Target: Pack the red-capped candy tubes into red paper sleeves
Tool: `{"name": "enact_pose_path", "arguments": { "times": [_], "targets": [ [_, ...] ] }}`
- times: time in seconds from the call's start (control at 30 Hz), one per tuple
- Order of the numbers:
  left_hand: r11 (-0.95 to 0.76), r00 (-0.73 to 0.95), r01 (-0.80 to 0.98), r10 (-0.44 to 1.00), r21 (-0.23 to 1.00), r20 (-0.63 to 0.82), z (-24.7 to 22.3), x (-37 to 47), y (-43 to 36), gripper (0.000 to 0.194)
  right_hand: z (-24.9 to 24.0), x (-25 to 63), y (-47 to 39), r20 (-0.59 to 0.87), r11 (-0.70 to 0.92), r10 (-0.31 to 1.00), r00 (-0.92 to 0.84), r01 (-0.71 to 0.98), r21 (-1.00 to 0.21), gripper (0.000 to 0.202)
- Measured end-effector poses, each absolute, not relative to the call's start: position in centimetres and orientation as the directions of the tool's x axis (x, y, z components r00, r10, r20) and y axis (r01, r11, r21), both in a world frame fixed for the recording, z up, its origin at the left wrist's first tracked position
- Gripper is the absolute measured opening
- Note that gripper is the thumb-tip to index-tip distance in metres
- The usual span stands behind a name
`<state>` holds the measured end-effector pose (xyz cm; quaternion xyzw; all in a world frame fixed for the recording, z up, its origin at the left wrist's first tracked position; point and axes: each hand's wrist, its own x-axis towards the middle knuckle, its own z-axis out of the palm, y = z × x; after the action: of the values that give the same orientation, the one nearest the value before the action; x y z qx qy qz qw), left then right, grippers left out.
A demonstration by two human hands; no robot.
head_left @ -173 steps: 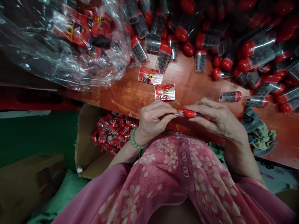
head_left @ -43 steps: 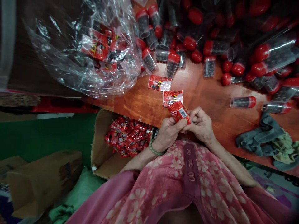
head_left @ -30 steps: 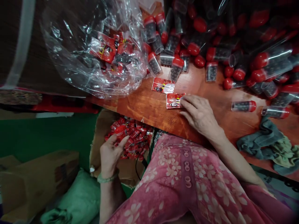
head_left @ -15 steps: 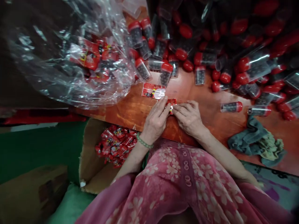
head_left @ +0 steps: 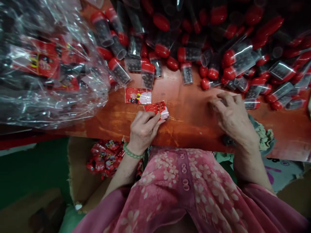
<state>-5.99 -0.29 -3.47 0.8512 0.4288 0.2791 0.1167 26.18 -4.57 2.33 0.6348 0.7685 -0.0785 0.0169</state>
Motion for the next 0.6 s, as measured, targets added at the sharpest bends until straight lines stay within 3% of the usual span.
{"name": "enact_pose_path", "arguments": {
  "times": [0.1,0.2,0.27,0.43,0.53,0.6],
  "targets": [
    [-0.551,0.492,0.66,0.831,0.511,0.26,-2.4,-6.1,-0.1,0.025,1.5,27.5,-4.3,-0.155,0.192,0.967,-0.204,0.977,-0.091,0.046],
    [-0.491,0.471,0.648,0.859,0.582,0.201,-1.5,-6.0,0.3,0.028,0.9,27.2,-3.6,-0.084,0.219,0.968,-0.235,0.962,-0.164,0.04],
    [-0.461,0.464,0.633,0.869,0.622,0.171,-1.2,-6.0,0.6,0.029,0.9,26.8,-3.2,-0.03,0.241,0.968,-0.248,0.959,-0.148,0.035],
    [-0.329,0.333,0.554,0.929,0.765,0.158,-1.5,-5.9,1.1,0.015,1.8,25.9,-2.9,0.016,0.217,0.976,-0.217,0.965,-0.146,0.035],
    [-0.27,0.238,0.499,0.956,0.824,0.17,-1.3,-5.6,0.9,0.013,2.5,25.4,-2.9,0.122,0.232,0.971,-0.204,0.928,-0.293,0.022],
    [-0.281,0.227,0.479,0.955,0.832,0.192,-0.7,-5.3,0.6,0.015,2.8,24.7,-3.1,0.228,0.238,0.964,-0.138,0.829,-0.506,0.013]
  ]
}}
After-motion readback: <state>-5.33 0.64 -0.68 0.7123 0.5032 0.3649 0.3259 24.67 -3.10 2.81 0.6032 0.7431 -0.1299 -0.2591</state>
